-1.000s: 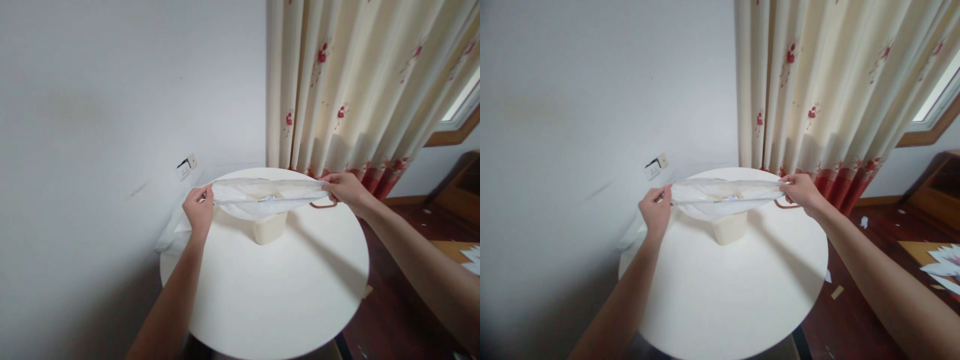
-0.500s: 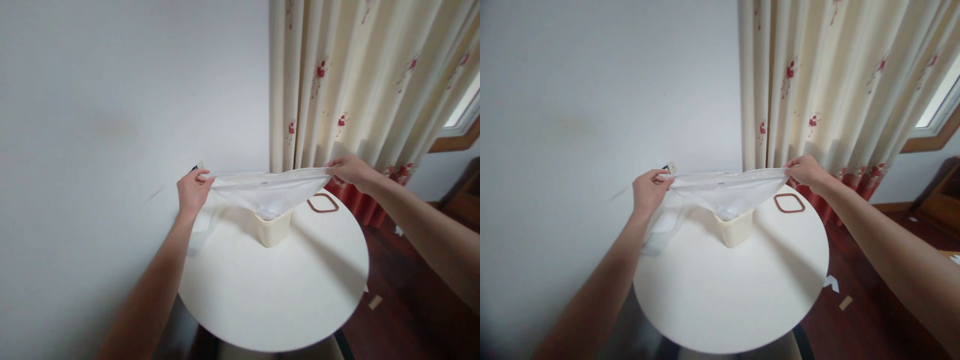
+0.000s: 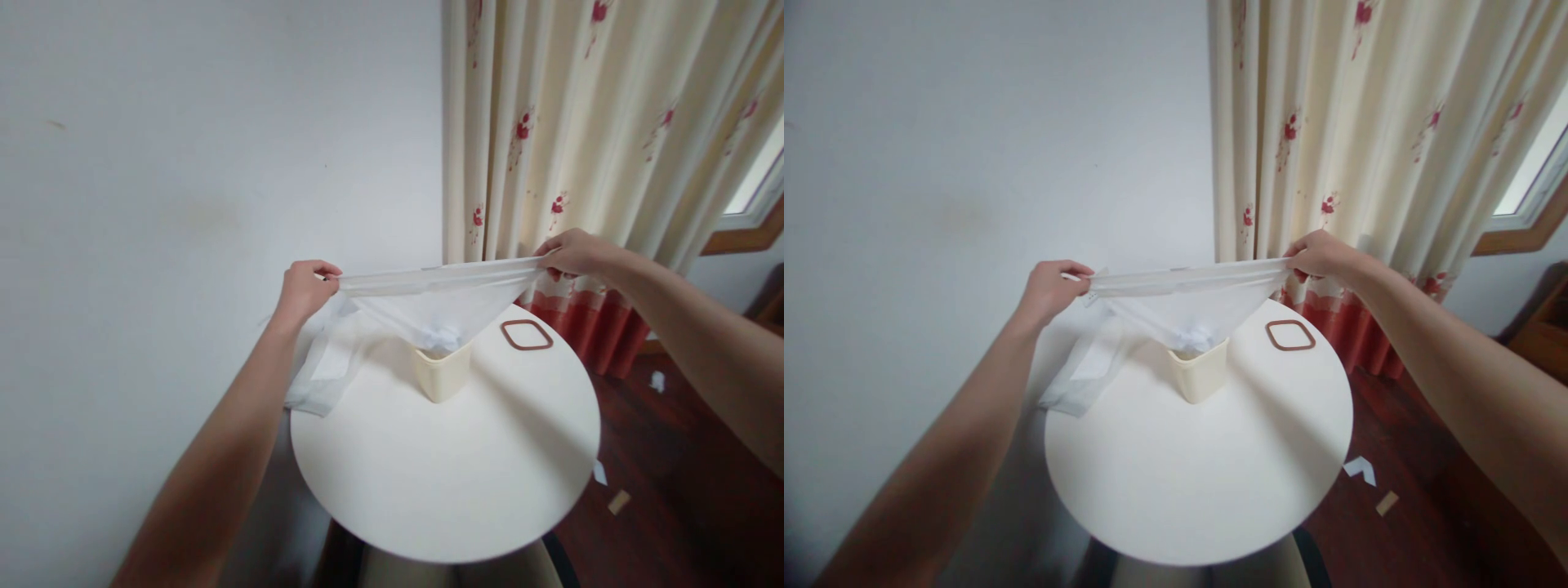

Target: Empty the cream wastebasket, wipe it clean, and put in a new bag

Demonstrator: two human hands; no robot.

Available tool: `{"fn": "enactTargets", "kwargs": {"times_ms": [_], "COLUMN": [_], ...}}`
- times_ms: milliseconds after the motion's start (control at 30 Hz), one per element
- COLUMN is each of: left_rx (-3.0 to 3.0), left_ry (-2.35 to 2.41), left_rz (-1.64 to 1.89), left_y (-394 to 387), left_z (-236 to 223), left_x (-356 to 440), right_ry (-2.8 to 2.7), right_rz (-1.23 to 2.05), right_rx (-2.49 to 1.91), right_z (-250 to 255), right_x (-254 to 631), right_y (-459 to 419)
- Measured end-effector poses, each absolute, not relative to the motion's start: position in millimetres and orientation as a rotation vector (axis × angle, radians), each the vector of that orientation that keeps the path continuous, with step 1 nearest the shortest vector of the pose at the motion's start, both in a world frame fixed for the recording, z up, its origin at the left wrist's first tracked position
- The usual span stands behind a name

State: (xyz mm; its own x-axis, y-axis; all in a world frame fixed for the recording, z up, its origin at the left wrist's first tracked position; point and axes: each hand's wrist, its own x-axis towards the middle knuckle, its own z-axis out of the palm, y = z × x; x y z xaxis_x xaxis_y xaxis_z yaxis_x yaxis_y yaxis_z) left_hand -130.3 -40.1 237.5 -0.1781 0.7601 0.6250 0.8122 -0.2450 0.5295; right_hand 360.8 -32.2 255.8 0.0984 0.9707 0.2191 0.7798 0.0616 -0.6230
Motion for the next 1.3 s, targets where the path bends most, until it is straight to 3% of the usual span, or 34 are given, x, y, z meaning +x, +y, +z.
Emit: {"fn": "enactTargets", "kwargs": {"times_ms": [267, 500, 633, 1067, 1300], "left_rx": [-2.655, -2.678, -2.568, -2.583, -2.507], "left_ry": [-1.409, -1.278, -1.324, -1.194, -1.137], "left_rz": [-1.493, -1.438, -1.408, -0.815, -0.906], "left_y": [-49, -48, -45, -52, -40], "left_z": [229, 222, 215, 224, 234], "left_x": [-147, -155, -156, -164, -167], "right_ry": [-1.916, -1.882, -1.939, -2.492, -2.456], "right_rz": [0.457, 0.671, 0.522, 0.016, -0.143], "right_rx": [-1.324, -1.201, -1.302, -1.083, -1.082], "right_z": [247, 233, 234, 234, 242], "right_x": [364, 364, 358, 373, 378], "right_y": [-50, -55, -60, -68, -58]}}
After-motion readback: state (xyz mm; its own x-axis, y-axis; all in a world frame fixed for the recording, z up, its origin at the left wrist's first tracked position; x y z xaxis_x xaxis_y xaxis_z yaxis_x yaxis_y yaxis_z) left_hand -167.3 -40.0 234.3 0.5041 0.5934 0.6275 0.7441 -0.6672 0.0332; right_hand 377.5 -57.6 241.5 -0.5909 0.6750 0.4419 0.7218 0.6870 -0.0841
